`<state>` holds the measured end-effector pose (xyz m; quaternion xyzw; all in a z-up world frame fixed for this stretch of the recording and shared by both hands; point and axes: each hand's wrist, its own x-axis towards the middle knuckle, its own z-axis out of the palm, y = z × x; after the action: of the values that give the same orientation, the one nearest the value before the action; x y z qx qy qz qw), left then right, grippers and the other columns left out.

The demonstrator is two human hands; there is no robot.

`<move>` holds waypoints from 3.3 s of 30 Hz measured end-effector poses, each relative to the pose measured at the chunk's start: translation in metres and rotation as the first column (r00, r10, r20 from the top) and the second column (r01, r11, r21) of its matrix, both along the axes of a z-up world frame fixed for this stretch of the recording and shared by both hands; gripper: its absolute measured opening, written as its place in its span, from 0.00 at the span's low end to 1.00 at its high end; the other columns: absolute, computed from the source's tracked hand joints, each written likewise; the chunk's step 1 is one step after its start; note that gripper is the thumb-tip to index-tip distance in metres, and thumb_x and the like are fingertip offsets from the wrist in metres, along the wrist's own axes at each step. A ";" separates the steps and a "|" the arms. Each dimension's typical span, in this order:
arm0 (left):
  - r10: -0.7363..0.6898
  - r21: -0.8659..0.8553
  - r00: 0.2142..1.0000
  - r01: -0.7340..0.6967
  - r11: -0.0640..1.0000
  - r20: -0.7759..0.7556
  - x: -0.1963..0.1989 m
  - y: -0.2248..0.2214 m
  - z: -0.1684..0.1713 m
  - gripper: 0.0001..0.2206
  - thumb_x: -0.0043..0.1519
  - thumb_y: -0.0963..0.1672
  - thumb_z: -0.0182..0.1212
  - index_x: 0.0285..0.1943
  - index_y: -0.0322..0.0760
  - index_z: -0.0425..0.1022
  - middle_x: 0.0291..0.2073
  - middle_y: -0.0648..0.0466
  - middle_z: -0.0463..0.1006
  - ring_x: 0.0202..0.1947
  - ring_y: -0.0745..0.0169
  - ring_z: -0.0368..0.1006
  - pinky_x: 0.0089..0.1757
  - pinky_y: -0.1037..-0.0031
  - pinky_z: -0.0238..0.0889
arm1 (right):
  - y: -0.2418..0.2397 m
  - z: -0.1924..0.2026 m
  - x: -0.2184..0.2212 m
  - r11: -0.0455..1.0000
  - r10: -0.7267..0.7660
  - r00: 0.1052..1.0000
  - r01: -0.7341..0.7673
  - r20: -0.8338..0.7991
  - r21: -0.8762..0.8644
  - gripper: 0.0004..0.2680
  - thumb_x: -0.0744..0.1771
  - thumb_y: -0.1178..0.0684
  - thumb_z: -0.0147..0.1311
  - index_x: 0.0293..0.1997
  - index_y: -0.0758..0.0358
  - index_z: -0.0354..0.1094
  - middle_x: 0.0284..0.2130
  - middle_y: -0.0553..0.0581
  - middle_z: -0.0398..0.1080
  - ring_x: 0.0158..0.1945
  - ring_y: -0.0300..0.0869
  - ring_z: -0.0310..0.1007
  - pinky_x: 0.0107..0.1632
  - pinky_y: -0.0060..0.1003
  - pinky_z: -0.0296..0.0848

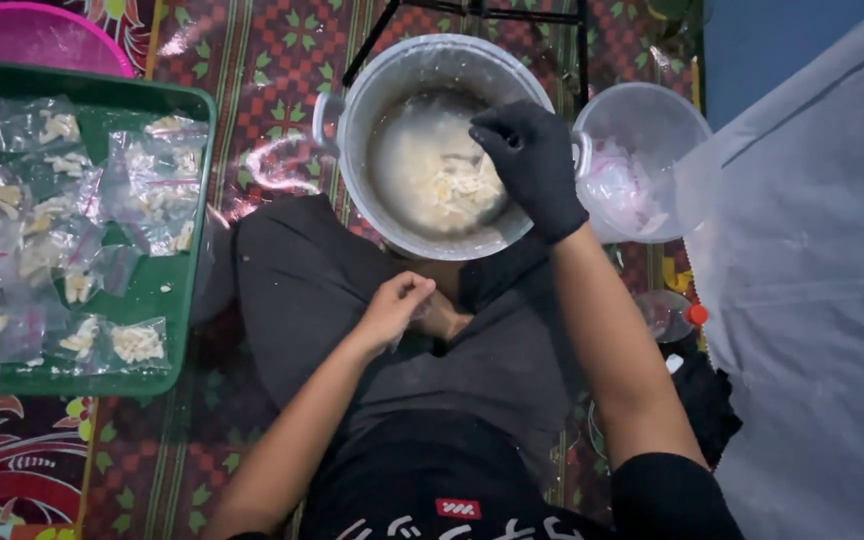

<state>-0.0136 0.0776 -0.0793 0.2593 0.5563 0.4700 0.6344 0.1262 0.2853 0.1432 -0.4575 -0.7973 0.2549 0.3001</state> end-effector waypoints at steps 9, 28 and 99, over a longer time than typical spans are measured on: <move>-0.130 0.061 0.987 0.125 0.990 0.092 -0.007 0.002 0.034 0.08 0.66 0.43 0.61 0.42 0.29 0.75 0.31 0.52 0.75 0.29 0.66 0.71 0.36 0.77 0.70 | 0.002 -0.005 0.007 0.990 0.062 0.973 -0.032 -0.220 0.135 0.06 0.65 0.63 0.61 0.44 0.69 0.77 0.33 0.55 0.77 0.32 0.38 0.70 0.39 0.33 0.71; -0.154 0.093 0.984 0.145 0.985 0.094 -0.005 -0.004 0.034 0.06 0.65 0.42 0.61 0.42 0.30 0.74 0.32 0.52 0.76 0.30 0.67 0.72 0.36 0.79 0.69 | 0.009 -0.043 0.041 0.944 0.019 0.816 -0.205 -0.577 -0.259 0.17 0.65 0.63 0.54 0.61 0.65 0.63 0.52 0.57 0.69 0.53 0.41 0.67 0.59 0.35 0.72; -0.147 -0.012 0.987 0.147 0.989 -0.068 0.002 0.001 0.035 0.10 0.64 0.44 0.67 0.43 0.29 0.77 0.30 0.44 0.77 0.32 0.59 0.78 0.37 0.65 0.78 | 0.015 -0.062 0.022 0.980 -0.099 0.970 0.057 -0.221 -0.192 0.05 0.64 0.59 0.66 0.40 0.59 0.74 0.30 0.58 0.77 0.40 0.46 0.80 0.47 0.38 0.78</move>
<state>-0.0114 0.0785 -0.0443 0.3136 0.5586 0.4109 0.6486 0.1483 0.2998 0.0814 -0.4817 -0.7116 0.3665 0.3566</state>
